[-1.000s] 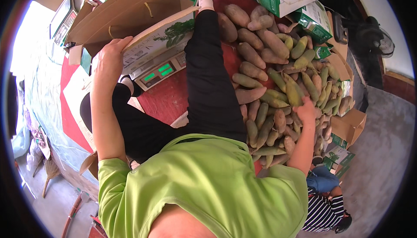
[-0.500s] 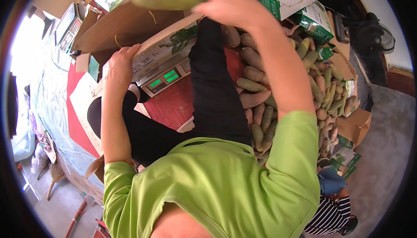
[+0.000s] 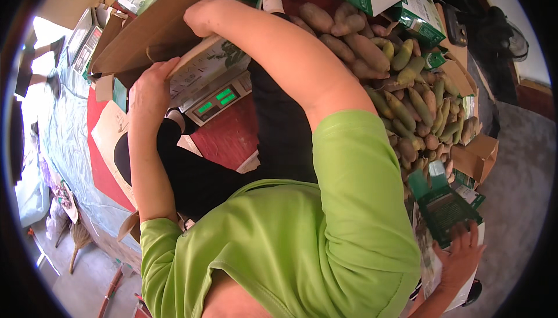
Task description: The person places cardboard boxes onto a digital scale, packs radishes and root vegetables into the boxes by hand, and sets the filled boxes aside.
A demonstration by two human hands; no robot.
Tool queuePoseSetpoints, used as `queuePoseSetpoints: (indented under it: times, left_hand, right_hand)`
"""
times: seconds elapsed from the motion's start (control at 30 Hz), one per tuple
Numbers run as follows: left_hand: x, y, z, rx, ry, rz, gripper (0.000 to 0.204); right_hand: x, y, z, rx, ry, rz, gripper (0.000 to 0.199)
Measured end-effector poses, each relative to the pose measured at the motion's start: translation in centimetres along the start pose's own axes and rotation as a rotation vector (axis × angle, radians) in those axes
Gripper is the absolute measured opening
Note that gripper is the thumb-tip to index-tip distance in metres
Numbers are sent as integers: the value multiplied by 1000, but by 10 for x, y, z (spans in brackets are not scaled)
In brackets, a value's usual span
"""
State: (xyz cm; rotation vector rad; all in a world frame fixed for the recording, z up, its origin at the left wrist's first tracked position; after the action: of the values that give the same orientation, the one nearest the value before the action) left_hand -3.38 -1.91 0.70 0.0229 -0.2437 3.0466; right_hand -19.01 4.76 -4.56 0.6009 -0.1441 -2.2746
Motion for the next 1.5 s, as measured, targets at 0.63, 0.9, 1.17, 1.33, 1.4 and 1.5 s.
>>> queuePoseSetpoints:
  times: [0.63,0.9,1.17,1.33,1.4,1.5]
  left_hand:
    - [5,6,-6,-89,-2,51,33]
    - [5,12,-13,-167,-13,67,31]
    - [10,7,-15,-206,-12,28,32]
    - [7,10,-15,-190,13,29,36]
    - [5,10,-15,-196,1,44,35]
    - [14,1,-14,-212,-15,17,35]
  right_hand:
    - [-274,-290,-208,904,-488,-655,26]
    - [-398,-245,-395,824,34,-1216,29]
    - [-417,-235,-459,370,71,-1077,34]
    - [-393,-275,-422,727,-313,-1325,48]
    - [-383,-285,-402,670,-398,-1402,71]
    - [-391,-314,-417,918,-445,-1443,89]
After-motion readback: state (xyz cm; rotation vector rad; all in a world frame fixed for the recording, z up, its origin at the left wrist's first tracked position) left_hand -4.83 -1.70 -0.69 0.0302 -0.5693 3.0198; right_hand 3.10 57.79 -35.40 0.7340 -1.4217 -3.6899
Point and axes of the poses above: each hand's wrist, its own x-axis towards the middle knuckle, its own z-axis out of the back of the hand, y = z × x, the point moved 5 cm from there along x, towards the middle knuckle, and after that the axes turned 8 degrees about -z, right-handed, at the moved point
